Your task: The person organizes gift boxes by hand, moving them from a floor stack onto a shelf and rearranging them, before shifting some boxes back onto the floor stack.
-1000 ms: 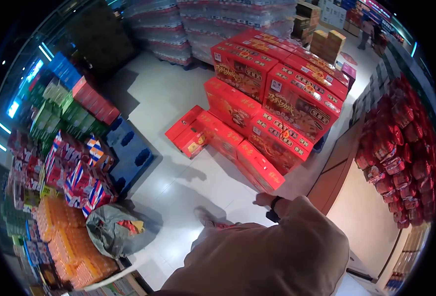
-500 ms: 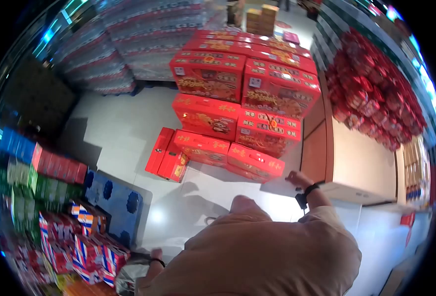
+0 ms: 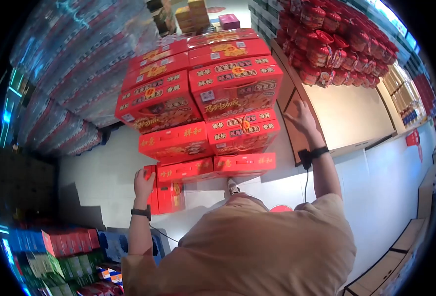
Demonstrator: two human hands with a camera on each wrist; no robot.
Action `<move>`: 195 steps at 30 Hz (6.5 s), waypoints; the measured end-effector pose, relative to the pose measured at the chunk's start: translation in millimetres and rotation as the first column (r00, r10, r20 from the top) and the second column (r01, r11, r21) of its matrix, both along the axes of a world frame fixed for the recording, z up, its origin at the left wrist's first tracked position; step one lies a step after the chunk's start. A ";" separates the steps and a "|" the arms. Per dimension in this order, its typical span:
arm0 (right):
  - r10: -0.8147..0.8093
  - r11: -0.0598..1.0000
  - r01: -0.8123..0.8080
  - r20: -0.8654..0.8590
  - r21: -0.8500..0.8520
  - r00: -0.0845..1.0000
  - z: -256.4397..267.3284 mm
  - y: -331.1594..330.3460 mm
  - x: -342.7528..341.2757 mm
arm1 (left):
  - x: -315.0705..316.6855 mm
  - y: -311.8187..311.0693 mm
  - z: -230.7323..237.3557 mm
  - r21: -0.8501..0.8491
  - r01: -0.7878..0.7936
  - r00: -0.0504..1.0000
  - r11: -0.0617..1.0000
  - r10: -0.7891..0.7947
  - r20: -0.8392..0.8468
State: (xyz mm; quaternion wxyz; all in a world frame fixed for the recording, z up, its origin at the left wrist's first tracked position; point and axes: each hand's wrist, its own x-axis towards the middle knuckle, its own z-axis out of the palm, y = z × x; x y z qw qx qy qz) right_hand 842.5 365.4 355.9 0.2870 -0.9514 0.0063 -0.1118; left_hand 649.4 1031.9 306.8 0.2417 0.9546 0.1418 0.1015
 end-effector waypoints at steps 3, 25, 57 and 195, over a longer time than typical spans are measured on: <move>0.181 0.980 -0.167 0.135 -0.105 0.974 37.4 32.7 56.3 | 80.4 -54.8 33.4 0.087 0.222 0.970 0.971 -0.230 0.084; 0.502 0.667 -0.453 -0.093 -0.592 0.860 70.2 162.0 149.3 | 290.4 -196.5 115.3 0.155 0.684 0.610 0.713 -0.675 0.415; 0.597 0.791 -0.489 0.292 -0.367 0.747 6.4 126.0 16.7 | 338.1 -282.6 135.7 -0.214 0.907 0.351 0.364 -0.931 -0.096; -0.169 0.985 0.170 0.149 0.007 0.974 -188.0 -658.0 315.9 | 542.0 -1100.1 -50.2 0.169 0.607 0.767 0.777 -0.628 0.132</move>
